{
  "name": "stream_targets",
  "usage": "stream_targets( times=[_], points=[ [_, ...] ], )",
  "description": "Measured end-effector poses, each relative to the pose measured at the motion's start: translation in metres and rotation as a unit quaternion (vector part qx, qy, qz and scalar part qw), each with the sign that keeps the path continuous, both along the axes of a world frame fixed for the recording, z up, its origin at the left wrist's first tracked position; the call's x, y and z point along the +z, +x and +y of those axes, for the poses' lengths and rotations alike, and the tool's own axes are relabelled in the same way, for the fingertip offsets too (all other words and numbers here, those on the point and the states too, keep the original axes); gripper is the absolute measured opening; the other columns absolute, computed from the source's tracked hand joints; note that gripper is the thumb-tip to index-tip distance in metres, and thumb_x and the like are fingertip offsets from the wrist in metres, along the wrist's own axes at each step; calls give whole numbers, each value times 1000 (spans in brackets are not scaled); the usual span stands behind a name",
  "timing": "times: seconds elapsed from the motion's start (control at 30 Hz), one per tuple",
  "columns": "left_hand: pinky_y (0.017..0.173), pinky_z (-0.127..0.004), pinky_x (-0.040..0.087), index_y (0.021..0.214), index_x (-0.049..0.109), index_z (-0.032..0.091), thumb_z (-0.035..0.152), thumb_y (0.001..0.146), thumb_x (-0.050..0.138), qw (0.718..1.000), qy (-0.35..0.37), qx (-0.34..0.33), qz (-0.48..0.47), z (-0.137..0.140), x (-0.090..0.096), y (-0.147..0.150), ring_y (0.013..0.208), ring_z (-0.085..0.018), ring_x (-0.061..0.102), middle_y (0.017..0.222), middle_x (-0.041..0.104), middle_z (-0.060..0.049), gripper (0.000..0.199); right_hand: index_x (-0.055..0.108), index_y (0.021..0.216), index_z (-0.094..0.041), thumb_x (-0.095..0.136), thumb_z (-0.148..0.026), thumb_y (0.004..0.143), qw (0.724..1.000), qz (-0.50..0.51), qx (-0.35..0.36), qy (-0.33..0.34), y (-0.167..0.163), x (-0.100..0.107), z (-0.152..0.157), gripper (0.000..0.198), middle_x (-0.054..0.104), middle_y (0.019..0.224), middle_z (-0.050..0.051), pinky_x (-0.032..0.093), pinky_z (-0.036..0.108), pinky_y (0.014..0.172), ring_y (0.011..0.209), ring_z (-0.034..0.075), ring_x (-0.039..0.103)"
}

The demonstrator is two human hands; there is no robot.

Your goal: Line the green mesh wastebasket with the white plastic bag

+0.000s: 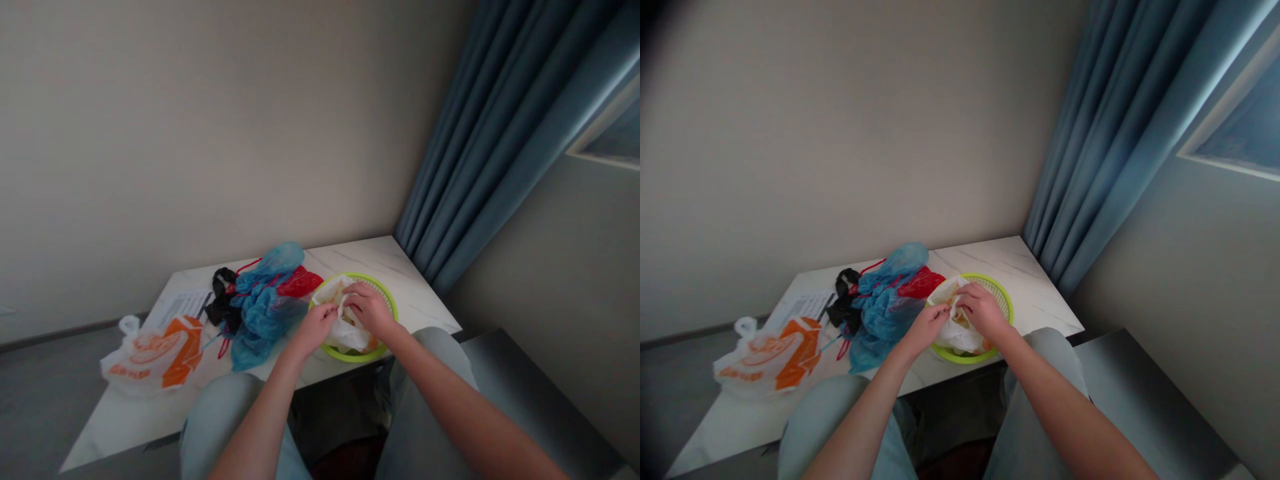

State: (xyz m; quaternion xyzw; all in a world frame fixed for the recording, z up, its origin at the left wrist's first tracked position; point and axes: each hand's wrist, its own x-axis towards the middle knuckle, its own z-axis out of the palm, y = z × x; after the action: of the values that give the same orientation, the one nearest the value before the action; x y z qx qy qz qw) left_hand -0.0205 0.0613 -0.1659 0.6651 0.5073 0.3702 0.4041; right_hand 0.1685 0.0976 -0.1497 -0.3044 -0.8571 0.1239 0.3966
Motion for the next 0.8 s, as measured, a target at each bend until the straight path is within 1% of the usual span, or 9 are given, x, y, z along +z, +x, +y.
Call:
stream_targets(
  times=[0.1, 0.17, 0.23, 0.33, 0.43, 0.53, 0.67, 0.8],
  points=[
    [67, -29, 41, 74, 70, 17, 26, 81, 47, 997, -55, -15, -56, 3, -5, -2, 72, -19, 58, 73, 66, -3, 26, 75, 81, -24, 61, -7, 85, 1000, -16, -9, -15, -4, -1, -1, 22, 70, 119, 4, 36, 47, 112, 113, 23, 62],
    [67, -29, 41, 76, 72, 17, 25, 78, 47, 993, -72, -4, -88, 5, -5, -1, 72, -19, 58, 74, 67, -3, 26, 76, 83, -24, 60, -8, 85, 999, -16, -12, -32, -6, -2, -2, 23, 66, 128, 5, 36, 47, 112, 120, 24, 59],
    [65, -28, 40, 74, 71, 16, 26, 75, 48, 989, -86, 15, -119, 5, -5, 0, 69, -18, 56, 72, 66, -3, 25, 76, 89, -23, 57, -11, 86, 998, -12, -5, -53, -6, 0, -4, 22, 60, 138, 6, 37, 47, 111, 126, 25, 55],
    [63, -27, 38, 71, 69, 16, 26, 72, 51, 980, -105, 30, -165, 5, -3, 1, 66, -16, 54, 69, 64, -2, 21, 74, 94, -23, 59, -18, 88, 996, 0, 23, -91, -5, 3, -8, 17, 56, 142, 7, 36, 45, 111, 131, 25, 50],
    [61, -25, 37, 78, 68, 17, 28, 71, 58, 964, -121, 33, -234, 4, -3, 0, 66, -15, 53, 72, 63, 0, 16, 70, 92, -21, 65, -26, 87, 991, 19, 22, -128, -3, 6, -9, 9, 57, 135, 9, 36, 44, 110, 128, 25, 50],
    [58, -23, 36, 84, 65, 18, 32, 72, 66, 949, -124, 51, -285, 4, -2, -1, 63, -13, 52, 73, 60, 1, 19, 65, 87, -21, 65, -27, 87, 989, 42, 6, -143, -1, 5, -8, 7, 58, 125, 10, 38, 42, 106, 121, 24, 52],
    [59, -22, 36, 84, 62, 19, 33, 73, 69, 956, -68, 109, -262, 7, 0, -6, 63, -12, 50, 72, 58, 2, 20, 61, 77, -21, 64, -25, 86, 985, 95, -29, -138, 3, 5, -3, 10, 58, 107, 7, 42, 38, 98, 107, 22, 55],
    [66, -23, 40, 83, 60, 19, 32, 74, 67, 961, 12, 158, -225, 13, -3, -17, 71, -13, 54, 78, 61, 1, 17, 54, 66, -20, 61, -21, 80, 974, 162, -100, -126, 12, 7, 4, 16, 56, 96, 5, 43, 36, 91, 96, 21, 54]
  ],
)
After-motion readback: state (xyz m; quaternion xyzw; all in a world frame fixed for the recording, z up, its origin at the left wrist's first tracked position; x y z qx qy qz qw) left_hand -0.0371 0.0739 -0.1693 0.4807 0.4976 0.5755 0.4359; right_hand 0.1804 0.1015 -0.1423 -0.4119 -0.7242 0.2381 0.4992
